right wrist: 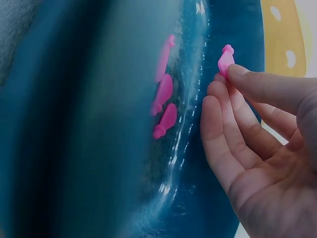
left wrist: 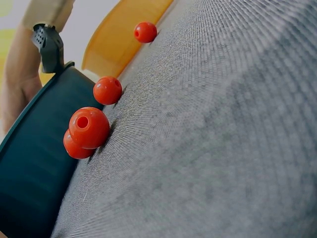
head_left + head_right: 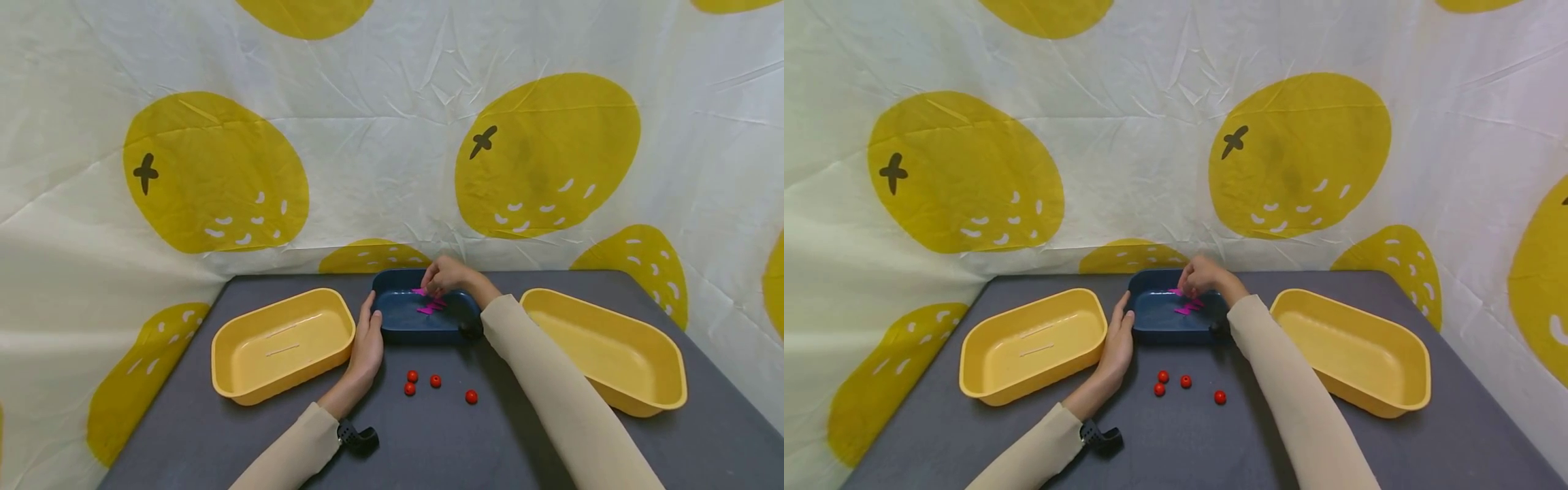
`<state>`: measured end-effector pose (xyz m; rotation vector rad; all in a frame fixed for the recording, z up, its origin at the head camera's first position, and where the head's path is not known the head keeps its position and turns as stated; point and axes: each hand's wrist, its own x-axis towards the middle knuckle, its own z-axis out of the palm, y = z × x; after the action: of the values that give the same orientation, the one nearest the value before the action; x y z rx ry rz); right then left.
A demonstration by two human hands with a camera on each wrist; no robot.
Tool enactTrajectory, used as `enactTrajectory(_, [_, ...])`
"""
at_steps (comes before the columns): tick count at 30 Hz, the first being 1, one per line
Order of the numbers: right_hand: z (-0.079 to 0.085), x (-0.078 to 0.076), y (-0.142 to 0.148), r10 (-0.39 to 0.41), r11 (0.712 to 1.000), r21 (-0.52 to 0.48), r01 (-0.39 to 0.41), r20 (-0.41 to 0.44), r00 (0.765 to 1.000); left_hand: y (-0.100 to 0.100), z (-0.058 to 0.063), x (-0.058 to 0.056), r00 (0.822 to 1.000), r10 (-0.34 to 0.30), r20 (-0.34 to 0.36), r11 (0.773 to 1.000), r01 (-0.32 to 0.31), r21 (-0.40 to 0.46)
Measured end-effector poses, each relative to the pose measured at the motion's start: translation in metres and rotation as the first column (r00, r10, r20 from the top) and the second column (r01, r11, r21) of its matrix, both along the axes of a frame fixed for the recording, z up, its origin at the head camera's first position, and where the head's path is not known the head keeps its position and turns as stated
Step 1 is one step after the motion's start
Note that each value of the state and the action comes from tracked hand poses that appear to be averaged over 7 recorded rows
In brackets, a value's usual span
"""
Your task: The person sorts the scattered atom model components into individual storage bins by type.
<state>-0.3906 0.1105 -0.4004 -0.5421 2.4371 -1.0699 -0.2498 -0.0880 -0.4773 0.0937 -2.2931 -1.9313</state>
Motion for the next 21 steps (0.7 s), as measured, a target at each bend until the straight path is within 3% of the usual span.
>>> enactTrajectory(5, [-0.003, 0.003, 0.011, 0.034, 0.999, 0.009, -0.034, 0.015, 0.999, 0.001, -0.001, 0.001, 1.000, 0.002, -0.029, 1.000, -0.001, 0.005])
enactTrajectory(14, [-0.007, 0.017, 0.023, 0.189, 0.979, 0.074, -0.191, 0.039, 0.981, -0.002, -0.002, 0.002, 0.999, -0.029, -0.017, 0.999, 0.030, 0.012])
enactTrajectory(16, [-0.011, 0.019, 0.022, 0.195, 0.977, 0.081, -0.198, 0.049, 0.980, -0.002, 0.001, 0.003, 0.999, -0.038, -0.009, 0.999, 0.038, 0.017])
enactTrajectory(21, [-0.019, 0.022, 0.021, 0.220, 0.969, 0.104, -0.223, 0.043, 0.975, 0.002, 0.024, 0.018, 0.999, -0.048, -0.001, 0.999, 0.048, -0.004])
